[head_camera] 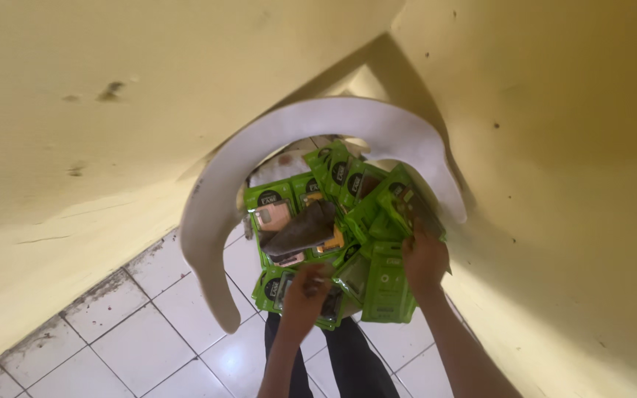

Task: The person repeatedly takes packaged phone cases from a wall display, wipes them with a dark cloth on a white chair, and returns them to the rack. The person handles multiple cases one by one, cleaning the packaging before hanging them back up.

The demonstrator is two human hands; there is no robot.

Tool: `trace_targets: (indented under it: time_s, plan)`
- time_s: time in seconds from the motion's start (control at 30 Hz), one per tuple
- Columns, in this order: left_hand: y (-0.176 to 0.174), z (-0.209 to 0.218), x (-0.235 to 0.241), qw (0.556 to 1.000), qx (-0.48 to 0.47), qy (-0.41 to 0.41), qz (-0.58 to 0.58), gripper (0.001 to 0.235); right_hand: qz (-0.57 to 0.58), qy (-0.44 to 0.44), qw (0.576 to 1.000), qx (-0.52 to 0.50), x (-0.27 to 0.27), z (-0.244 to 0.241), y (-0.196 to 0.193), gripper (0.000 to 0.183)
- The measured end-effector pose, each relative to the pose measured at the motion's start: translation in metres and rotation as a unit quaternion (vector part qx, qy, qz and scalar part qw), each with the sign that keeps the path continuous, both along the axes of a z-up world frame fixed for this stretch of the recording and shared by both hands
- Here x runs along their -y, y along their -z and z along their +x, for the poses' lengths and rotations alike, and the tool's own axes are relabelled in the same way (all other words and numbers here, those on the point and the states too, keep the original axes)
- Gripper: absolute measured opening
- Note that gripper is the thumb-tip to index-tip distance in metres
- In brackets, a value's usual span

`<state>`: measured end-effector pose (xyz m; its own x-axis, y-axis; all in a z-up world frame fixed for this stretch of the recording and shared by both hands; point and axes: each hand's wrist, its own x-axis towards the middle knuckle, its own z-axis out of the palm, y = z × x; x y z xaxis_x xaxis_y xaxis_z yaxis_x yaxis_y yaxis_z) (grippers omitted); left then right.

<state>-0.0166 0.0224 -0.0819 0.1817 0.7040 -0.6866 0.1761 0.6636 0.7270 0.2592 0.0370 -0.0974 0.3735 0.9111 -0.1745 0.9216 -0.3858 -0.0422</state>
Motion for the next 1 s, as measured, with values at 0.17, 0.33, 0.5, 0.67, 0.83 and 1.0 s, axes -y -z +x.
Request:
trace_targets:
  time_s: [0.17, 0.33, 0.5, 0.67, 0.83, 1.0]
  plan:
    - [-0.033, 0.017, 0.007, 0.994, 0.103, 0.001, 0.041, 0.058, 0.148, 0.007, 0.987, -0.060, 0.023, -0.051, -0.063, 0.043]
    - [-0.040, 0.021, 0.005, 0.990, 0.120, -0.060, 0.044, 0.066, 0.168, -0.059, 0.946, -0.271, 0.039, -0.142, -0.095, 0.042]
    - [-0.024, -0.025, -0.007, 0.979, -0.093, -0.180, -0.002, 0.036, 0.131, -0.157, 0.899, -0.387, 0.017, -0.159, -0.067, 0.045]
    - [-0.040, -0.067, 0.006, 0.981, -0.166, -0.085, 0.051, 0.037, 0.079, -0.175, 0.931, -0.312, -0.035, -0.147, 0.014, 0.037]
    - [-0.050, -0.074, 0.015, 0.975, -0.200, -0.027, -0.096, 0.037, -0.068, -0.395, 0.900, -0.169, -0.070, -0.163, 0.069, 0.055]
    - [-0.048, -0.077, 0.035, 0.983, -0.159, -0.076, -0.044, 0.036, -0.061, -0.409, 0.903, -0.121, -0.069, -0.163, 0.060, 0.033]
